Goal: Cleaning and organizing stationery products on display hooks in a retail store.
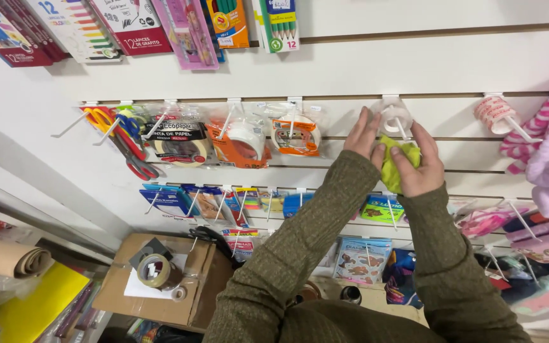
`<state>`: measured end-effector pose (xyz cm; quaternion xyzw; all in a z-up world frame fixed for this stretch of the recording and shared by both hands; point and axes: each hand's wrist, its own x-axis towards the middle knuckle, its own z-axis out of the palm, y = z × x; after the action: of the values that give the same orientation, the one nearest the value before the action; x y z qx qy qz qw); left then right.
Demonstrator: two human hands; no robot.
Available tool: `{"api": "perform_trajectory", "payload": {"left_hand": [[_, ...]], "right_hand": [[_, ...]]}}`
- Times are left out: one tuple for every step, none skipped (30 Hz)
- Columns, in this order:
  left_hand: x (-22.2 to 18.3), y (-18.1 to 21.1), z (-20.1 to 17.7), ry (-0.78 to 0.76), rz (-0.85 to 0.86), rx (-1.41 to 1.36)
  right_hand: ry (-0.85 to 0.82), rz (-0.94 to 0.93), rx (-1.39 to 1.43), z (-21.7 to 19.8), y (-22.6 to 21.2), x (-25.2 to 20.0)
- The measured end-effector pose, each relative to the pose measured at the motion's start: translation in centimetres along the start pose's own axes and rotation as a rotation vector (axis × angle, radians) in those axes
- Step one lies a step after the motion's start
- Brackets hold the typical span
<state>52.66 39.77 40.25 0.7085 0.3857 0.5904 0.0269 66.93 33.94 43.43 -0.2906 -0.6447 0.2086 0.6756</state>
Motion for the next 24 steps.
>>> {"api": "perform_trajectory", "payload": {"left_hand": [[-0.6,0.8,-0.2,0.035,0.034,0.026],[-1.3,3.1,-1.3,0.038,0.031,0.034],[-1.8,5.5,-2.4,0.017,0.026,-0.038],[-2.3,7.8,-3.5,-0.004,0.022,-0.111],[-2.4,9.9,-4.5,-0.004,0.015,-0.107],[-2.5,11.9,-5.6,-0.075,0.015,-0.104],[-2.7,13.9,-6.7,-0.145,0.012,-0.101],[-3.2,14.1,-6.8,-0.142,0.002,-0.097],[-3.9,14.2,-7.0,-0.118,0.060,-0.125],[-4.5,14.3,-7.2,-0.095,0.118,-0.152],[-5.4,14.9,-8.5,-0.090,0.102,-0.145],[-6.2,15.6,-9.8,-0.090,0.080,-0.175],[-6.9,16.2,-11.2,-0.083,0.059,-0.201],[-7.9,15.8,-12.5,-0.072,0.044,-0.188],[-9.2,15.5,-13.9,-0.061,-0.084,-0.215],[-10.5,15.2,-15.4,-0.049,-0.212,-0.243],[-12.3,13.8,-16.3,-0.032,-0.235,-0.224],[-14.2,12.3,-17.3,0.026,-0.336,-0.258],[-16.2,10.9,-18.4,0.092,-0.442,-0.292],[-18.2,9.9,-19.9,0.118,-0.471,-0.275],[-20.3,9.1,-21.4,0.141,-0.599,-0.379],[-22.5,8.4,-22.9,0.170,-0.723,-0.486],[-25.6,5.9,-23.0,0.203,-0.758,-0.473],[-28.7,3.5,-23.3,0.327,-0.853,-0.441]], "right_hand": [[0.029,-0.052,-0.051,0.0,-0.3,-0.6],[0.024,-0.050,-0.044,-0.3,-1.2,-1.4],[0.059,-0.082,-0.028,-0.6,-2.2,-2.1],[0.094,-0.113,-0.011,-0.8,-3.2,-2.8],[0.089,-0.107,-0.008,-1.3,-3.8,-3.5],[0.099,-0.070,0.023,-1.8,-4.4,-4.2],[0.105,-0.032,0.053,-2.2,-5.1,-4.9],[0.097,-0.025,0.057,-2.5,-4.6,-5.3],[0.134,-0.087,0.039,-2.8,-4.1,-5.7],[0.171,-0.149,0.022,-3.0,-3.6,-6.2],[0.158,-0.137,0.027,-2.8,-4.1,-6.8],[0.119,-0.167,0.010,-2.5,-4.5,-7.5],[0.076,-0.199,-0.001,-2.1,-5.0,-7.9],[0.059,-0.191,0.010,-1.3,-4.2,-8.5],[-0.018,-0.222,0.017,-0.4,-3.6,-9.5],[-0.094,-0.254,0.025,0.7,-2.9,-10.5],[-0.118,-0.241,0.046,2.1,-3.2,-11.2],[-0.249,-0.136,0.001,3.7,-3.6,-12.0],[-0.388,-0.029,-0.046,5.3,-3.9,-12.8],[-0.423,-0.015,-0.027,7.2,-3.7,-13.5],[-0.530,0.003,-0.037,9.2,-3.6,-14.2],[-0.637,0.019,-0.046,11.2,-3.5,-15.1],[-0.678,0.038,-0.027,13.2,-2.5,-16.6],[-0.681,0.042,0.073,15.3,-1.6,-18.3]]}}
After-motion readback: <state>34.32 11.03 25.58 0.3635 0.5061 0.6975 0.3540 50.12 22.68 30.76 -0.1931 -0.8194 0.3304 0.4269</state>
